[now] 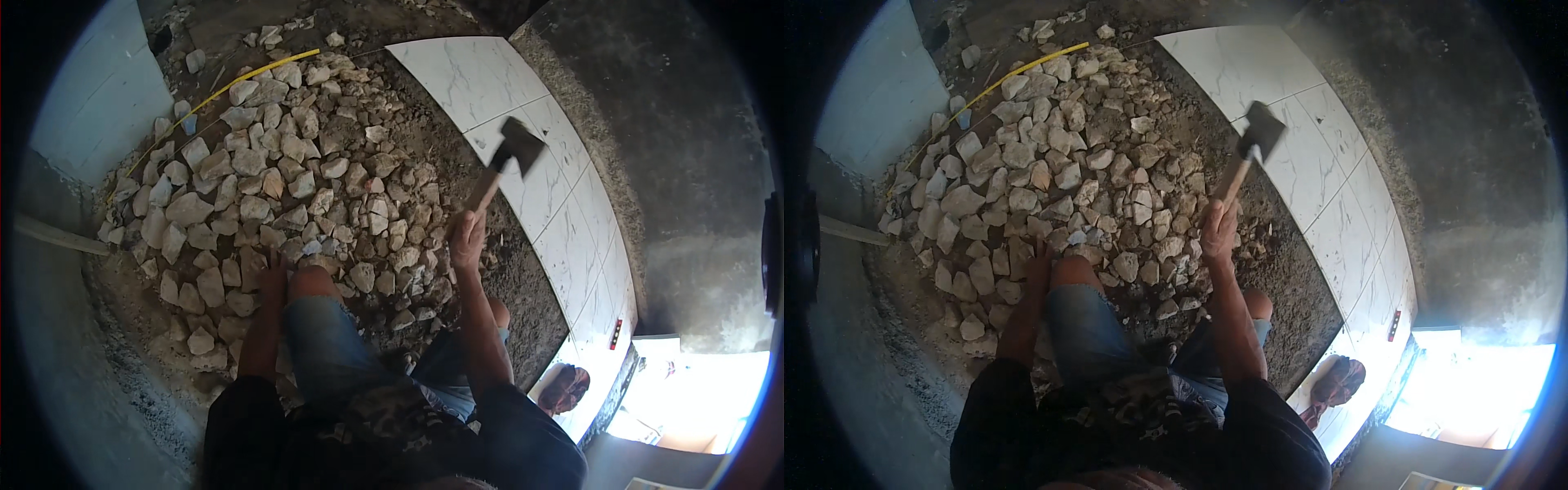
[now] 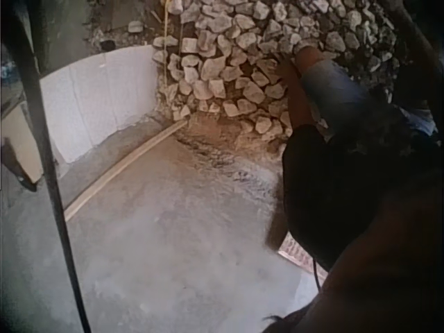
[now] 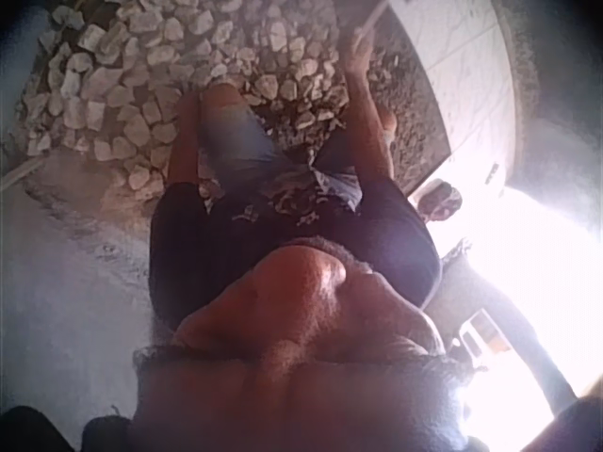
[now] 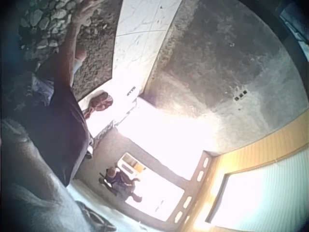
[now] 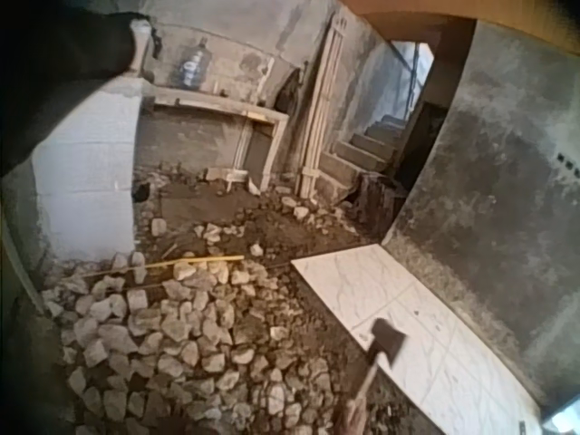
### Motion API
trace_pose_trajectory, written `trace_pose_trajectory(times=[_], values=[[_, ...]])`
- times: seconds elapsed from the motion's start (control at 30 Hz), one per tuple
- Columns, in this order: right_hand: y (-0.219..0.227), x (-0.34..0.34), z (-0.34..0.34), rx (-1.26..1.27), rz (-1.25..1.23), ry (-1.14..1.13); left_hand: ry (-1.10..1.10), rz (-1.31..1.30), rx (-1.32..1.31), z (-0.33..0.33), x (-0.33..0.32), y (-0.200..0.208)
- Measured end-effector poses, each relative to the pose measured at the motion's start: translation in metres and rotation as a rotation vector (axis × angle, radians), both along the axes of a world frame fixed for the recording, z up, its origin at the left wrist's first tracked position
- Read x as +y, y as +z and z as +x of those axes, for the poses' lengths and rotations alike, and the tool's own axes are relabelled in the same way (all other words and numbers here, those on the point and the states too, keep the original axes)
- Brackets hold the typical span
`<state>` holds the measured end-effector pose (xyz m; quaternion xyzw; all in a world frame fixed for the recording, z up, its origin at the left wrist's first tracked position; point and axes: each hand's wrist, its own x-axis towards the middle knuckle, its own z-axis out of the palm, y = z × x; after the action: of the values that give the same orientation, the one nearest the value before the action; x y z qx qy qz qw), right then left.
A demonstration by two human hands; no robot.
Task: The person uses the back of a hatchet to tap down large stones into a mortar bed and arranges them by hand to fit the stones together.
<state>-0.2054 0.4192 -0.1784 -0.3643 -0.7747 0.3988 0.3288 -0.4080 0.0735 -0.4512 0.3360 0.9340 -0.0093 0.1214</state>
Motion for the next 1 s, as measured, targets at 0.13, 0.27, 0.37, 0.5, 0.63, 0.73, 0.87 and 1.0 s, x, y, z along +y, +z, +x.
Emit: trace_pose_trajectory(times=[0.13, 0.27, 0.37, 0.5, 0.63, 0.73, 0.87, 1.0], values=[[-0.161, 0.043, 0.049, -0.659, 0.774, -0.125, -0.136, 0.095, 0.189, -0.004, 0.032, 0.000], [-0.211, 0.048, 0.102, -0.895, 0.140, 0.232, -0.020, 0.182, -0.207, -0.001, 0.058, 0.009], [-0.148, 0.009, 0.050, -0.799, -0.426, 0.252, -0.014, -0.033, 0.032, 0.003, -0.009, -0.023], [-0.124, 0.007, 0.051, -0.308, -0.184, 0.012, 0.003, -0.059, -0.151, 0.001, 0.021, -0.014], [-0.184, 0.019, 0.081, -0.704, -0.215, -0.231, -0.050, 0.071, -0.024, -0.005, 0.063, -0.004], [-0.185, 0.013, 0.064, -0.687, -0.737, 0.002, -0.023, -0.044, 0.015, -0.004, 0.029, -0.009], [-0.156, -0.032, 0.073, -0.512, -0.430, 0.082, 0.133, 0.088, -0.361, 0.005, 0.014, 0.009], [-0.194, -0.038, 0.092, -0.464, -0.263, -0.028, -0.056, -0.023, -0.047, -0.001, 0.042, 0.010]])
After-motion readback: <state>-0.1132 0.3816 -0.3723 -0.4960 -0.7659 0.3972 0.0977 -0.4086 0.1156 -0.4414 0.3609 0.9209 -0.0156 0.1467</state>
